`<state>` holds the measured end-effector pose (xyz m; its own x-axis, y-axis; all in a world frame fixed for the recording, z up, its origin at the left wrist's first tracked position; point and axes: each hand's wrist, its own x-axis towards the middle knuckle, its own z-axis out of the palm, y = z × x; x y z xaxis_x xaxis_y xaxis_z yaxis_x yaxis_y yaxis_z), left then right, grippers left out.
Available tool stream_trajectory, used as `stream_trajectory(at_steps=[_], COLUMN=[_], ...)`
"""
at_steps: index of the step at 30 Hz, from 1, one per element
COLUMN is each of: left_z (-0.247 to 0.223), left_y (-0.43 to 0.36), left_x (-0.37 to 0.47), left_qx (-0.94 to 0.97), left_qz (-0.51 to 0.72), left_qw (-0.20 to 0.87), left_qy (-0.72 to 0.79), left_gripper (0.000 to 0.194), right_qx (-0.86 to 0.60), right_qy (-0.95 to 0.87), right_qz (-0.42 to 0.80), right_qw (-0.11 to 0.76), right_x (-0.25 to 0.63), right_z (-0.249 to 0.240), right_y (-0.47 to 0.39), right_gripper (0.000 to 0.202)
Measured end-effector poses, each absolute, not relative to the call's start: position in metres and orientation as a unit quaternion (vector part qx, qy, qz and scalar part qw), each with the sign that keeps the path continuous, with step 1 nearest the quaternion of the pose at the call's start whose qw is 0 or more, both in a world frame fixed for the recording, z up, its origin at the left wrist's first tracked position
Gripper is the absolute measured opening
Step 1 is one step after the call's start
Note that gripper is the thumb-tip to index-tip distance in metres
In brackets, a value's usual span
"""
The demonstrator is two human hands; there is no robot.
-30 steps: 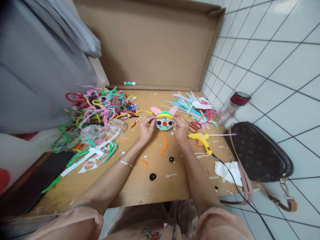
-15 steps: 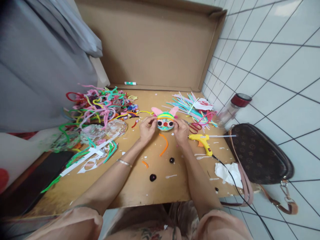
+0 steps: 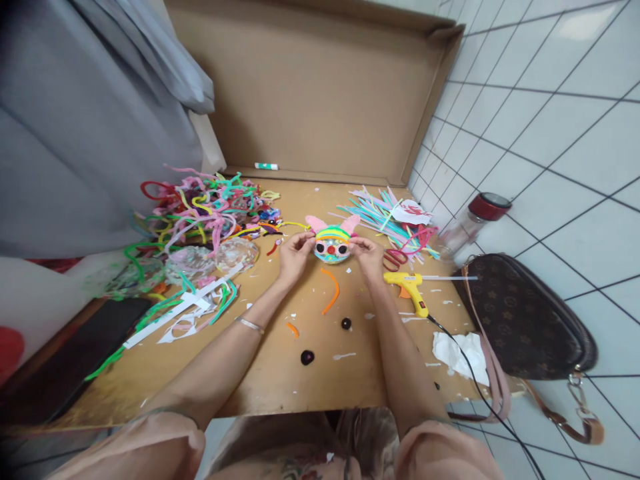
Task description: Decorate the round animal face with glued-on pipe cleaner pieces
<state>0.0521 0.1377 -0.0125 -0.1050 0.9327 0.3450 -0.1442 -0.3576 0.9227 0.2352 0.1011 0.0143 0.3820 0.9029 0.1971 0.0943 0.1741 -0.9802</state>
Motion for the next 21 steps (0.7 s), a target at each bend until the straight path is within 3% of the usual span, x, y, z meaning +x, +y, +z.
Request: stream_trajectory(at_steps=[9, 21], left_z=[-0.0131, -0.011], left_y=[0.1401, 0.1362], left_x=[0.053, 0.0545], left_qx=[0.473, 0.491], left_qz=[0.635, 0.634], left_qw=[0.491, 0.467], left_qy=[0.363, 0.371], left_gripper=[0.025, 0.025], right_qx=[-0.528, -0.535], right_qy=[-0.372, -0.377], right_qz=[0.464, 0.438], right_qw=[0.606, 0.616], right_x=[0.2397, 0.237], right_z=[0.02, 0.0162], right_y=[0.0978, 0.0975], right_gripper=[0.042, 0.039])
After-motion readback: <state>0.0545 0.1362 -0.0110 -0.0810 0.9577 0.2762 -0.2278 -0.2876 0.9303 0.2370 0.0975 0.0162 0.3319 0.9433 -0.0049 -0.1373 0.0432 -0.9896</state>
